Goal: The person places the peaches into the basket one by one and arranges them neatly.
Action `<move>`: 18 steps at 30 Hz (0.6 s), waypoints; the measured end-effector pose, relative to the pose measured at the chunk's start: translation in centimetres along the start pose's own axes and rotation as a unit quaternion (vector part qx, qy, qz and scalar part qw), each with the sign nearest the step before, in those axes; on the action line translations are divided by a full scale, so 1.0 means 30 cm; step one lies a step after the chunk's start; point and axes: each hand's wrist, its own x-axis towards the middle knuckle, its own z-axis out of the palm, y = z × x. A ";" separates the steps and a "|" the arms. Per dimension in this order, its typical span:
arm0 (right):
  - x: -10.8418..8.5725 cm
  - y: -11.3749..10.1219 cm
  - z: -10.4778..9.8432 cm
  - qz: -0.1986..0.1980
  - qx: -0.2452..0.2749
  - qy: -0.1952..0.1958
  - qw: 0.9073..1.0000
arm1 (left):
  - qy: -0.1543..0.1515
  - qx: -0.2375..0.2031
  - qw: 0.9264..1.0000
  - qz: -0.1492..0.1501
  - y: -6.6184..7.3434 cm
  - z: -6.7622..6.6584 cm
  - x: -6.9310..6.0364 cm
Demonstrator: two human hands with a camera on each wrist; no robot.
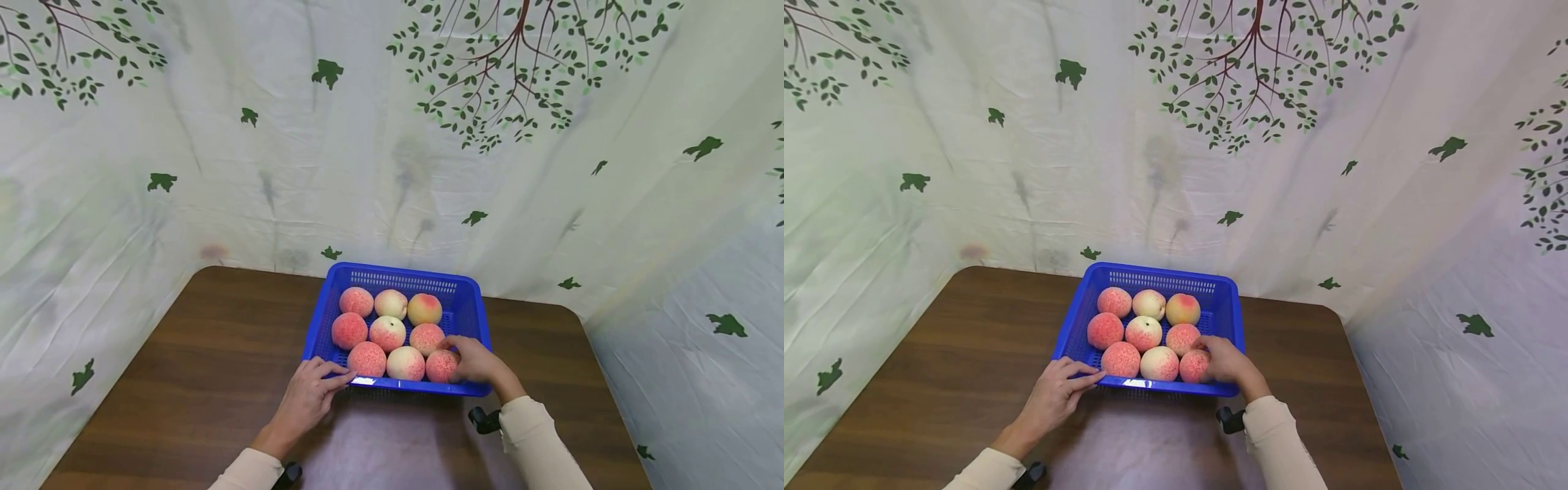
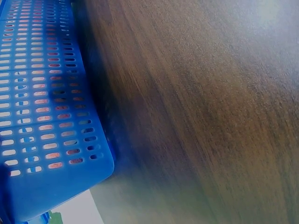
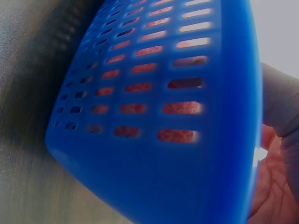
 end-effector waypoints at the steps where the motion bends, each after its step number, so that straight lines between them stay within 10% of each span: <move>1: 0.000 0.000 0.000 0.000 0.002 0.001 1.000 | 0.000 0.001 1.000 0.000 0.000 0.000 0.000; 18: -0.015 0.008 0.030 0.028 0.136 0.096 0.986 | -0.009 0.006 1.000 -0.010 0.001 0.003 0.000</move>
